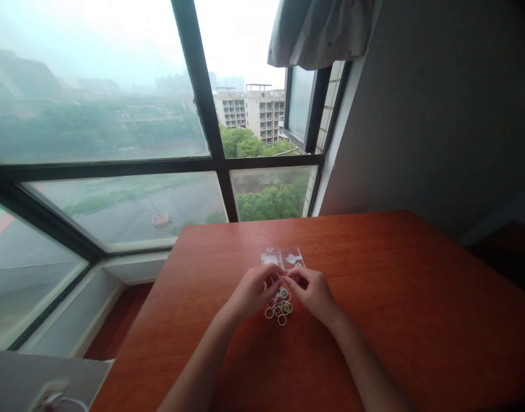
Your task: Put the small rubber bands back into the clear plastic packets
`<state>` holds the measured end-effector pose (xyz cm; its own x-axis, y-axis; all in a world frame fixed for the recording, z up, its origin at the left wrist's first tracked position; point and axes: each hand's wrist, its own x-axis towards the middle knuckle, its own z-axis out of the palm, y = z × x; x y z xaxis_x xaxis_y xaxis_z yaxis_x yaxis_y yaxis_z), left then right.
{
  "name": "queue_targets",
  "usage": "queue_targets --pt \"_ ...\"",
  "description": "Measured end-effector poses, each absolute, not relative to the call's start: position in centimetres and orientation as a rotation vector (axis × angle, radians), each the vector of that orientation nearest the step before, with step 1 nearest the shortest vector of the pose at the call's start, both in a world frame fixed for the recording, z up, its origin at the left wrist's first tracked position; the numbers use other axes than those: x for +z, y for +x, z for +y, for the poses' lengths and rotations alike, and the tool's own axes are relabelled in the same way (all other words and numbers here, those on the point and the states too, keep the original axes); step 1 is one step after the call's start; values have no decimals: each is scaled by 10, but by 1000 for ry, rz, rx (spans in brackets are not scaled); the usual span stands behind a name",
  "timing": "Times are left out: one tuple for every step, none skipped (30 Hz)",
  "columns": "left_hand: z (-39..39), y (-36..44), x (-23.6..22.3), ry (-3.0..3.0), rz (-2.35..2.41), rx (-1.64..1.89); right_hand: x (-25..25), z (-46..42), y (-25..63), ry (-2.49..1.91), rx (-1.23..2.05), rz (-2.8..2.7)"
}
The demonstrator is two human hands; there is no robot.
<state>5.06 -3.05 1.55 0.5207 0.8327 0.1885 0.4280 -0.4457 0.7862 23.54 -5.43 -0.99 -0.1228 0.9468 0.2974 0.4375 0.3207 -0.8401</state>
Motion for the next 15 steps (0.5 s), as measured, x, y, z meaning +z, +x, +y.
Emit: queue_targets --pt "-30 51 14 2073 1023 758 -10 -55 235 -1250 737 -1710" --pt "-29 52 12 2073 1030 765 -11 -55 235 -1251 736 -1703" --pt "-28 51 11 2073 1042 773 -11 -55 234 -1253 736 -1700" --pt "-27 51 9 2071 1058 786 -11 -54 234 -1255 736 -1699" --pt "-26 50 7 2067 1077 803 -11 -54 234 -1258 736 -1701" --pt "-24 49 6 2061 1096 824 -12 -54 234 -1265 734 -1704" --pt "-23 47 4 2056 1115 847 -12 -54 234 -1274 731 -1710" --pt "-21 45 2 2049 1136 870 -12 -53 234 -1285 730 -1719" --pt "-19 43 0 2043 1161 894 -12 -53 234 -1295 732 -1731" --pt "-16 41 -1 2039 1190 917 -13 -53 234 -1301 739 -1750" --pt "-14 39 -2 2041 1223 939 -13 -53 233 -1303 751 -1776" --pt "-11 36 -3 2049 1260 956 -13 -54 233 -1301 762 -1809" --pt "-9 34 -3 2064 1300 967 -14 -54 233 -1300 772 -1846" --pt "-6 32 -2 2087 1335 965 -13 -55 233 -1301 777 -1884" --pt "-3 30 -1 2114 1372 956 -13 -56 233 -1306 778 -1918"
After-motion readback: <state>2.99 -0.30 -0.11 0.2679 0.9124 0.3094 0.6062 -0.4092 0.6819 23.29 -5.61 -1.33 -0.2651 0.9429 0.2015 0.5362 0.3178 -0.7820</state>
